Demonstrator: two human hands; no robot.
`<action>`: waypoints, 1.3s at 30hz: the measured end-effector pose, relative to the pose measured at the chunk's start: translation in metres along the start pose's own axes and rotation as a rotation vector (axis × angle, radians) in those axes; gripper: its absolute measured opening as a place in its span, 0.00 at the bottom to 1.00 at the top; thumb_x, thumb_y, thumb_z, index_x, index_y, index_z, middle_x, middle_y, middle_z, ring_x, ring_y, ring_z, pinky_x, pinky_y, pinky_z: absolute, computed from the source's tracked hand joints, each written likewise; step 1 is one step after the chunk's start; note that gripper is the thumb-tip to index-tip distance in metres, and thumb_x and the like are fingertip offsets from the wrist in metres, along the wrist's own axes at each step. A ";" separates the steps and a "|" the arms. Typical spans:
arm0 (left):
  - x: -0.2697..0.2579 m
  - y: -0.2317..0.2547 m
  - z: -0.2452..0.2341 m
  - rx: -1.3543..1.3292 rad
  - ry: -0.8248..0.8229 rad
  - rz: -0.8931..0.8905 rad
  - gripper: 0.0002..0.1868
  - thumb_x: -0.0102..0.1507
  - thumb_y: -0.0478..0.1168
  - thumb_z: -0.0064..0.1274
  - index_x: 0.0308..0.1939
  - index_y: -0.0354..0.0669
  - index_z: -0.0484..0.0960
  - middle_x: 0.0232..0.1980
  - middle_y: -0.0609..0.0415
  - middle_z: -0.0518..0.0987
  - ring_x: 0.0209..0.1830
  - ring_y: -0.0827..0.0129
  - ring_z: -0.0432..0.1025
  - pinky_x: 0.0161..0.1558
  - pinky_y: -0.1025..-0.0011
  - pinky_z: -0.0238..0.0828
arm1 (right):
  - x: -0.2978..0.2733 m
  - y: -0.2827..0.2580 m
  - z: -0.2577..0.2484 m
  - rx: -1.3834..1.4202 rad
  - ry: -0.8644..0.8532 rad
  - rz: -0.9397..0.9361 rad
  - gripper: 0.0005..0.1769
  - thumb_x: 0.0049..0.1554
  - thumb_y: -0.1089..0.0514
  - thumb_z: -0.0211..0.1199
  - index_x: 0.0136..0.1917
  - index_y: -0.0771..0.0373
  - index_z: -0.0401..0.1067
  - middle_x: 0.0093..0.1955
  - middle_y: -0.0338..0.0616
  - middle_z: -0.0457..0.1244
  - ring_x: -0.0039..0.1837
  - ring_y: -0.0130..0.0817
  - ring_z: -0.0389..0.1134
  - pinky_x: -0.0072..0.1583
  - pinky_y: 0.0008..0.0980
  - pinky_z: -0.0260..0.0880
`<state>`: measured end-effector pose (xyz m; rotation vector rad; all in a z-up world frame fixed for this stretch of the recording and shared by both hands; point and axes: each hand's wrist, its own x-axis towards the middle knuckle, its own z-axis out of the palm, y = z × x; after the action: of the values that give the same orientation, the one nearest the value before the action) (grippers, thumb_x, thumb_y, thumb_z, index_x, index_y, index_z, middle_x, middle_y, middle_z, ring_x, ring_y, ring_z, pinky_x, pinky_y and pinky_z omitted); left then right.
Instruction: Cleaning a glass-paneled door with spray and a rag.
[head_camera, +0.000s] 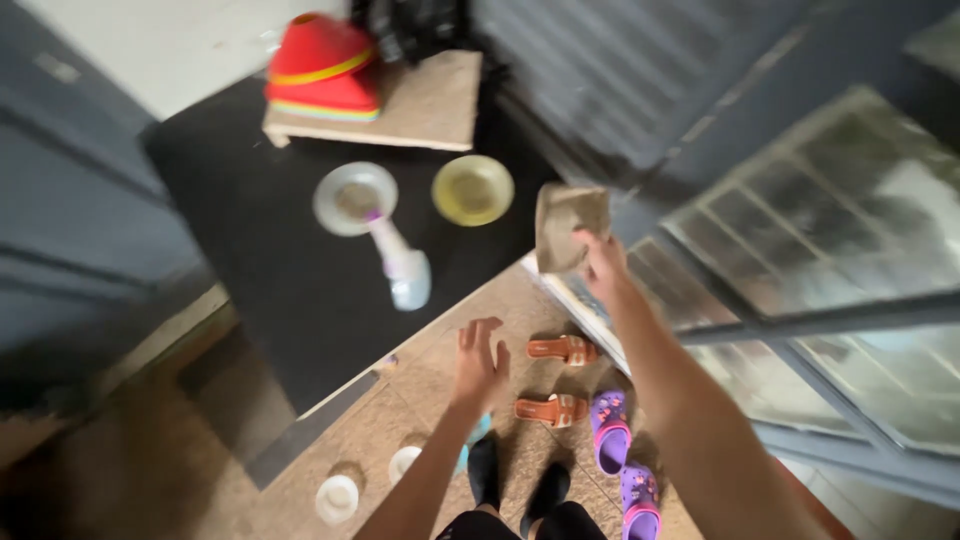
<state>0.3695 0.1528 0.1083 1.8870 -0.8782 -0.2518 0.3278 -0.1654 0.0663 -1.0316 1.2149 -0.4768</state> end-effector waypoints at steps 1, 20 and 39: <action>0.012 -0.009 0.018 -0.009 -0.016 0.024 0.19 0.61 0.32 0.51 0.57 0.40 0.73 0.56 0.43 0.73 0.57 0.48 0.66 0.60 0.53 0.64 | -0.007 -0.001 -0.017 0.016 0.022 -0.013 0.26 0.52 0.53 0.72 0.63 0.59 0.74 0.47 0.40 0.67 0.41 0.36 0.59 0.39 0.37 0.51; 0.151 0.257 0.203 -0.999 -0.995 -0.720 0.28 0.61 0.53 0.53 0.59 0.38 0.76 0.50 0.48 0.82 0.48 0.59 0.79 0.48 0.59 0.80 | -0.197 -0.123 -0.289 -1.396 0.189 -1.477 0.18 0.53 0.66 0.69 0.57 0.60 0.71 0.71 0.44 0.64 0.76 0.45 0.62 0.72 0.46 0.64; 0.151 0.272 0.159 -0.825 -0.786 -0.743 0.31 0.59 0.41 0.62 0.64 0.43 0.70 0.59 0.46 0.75 0.62 0.55 0.69 0.59 0.59 0.70 | -0.132 -0.082 -0.281 0.775 -0.305 0.226 0.32 0.57 0.41 0.62 0.68 0.62 0.69 0.65 0.50 0.66 0.64 0.47 0.68 0.66 0.52 0.70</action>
<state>0.2680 -0.1246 0.2943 1.2071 -0.3743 -1.6175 0.0428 -0.2116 0.2071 -0.2821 0.7515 -0.5271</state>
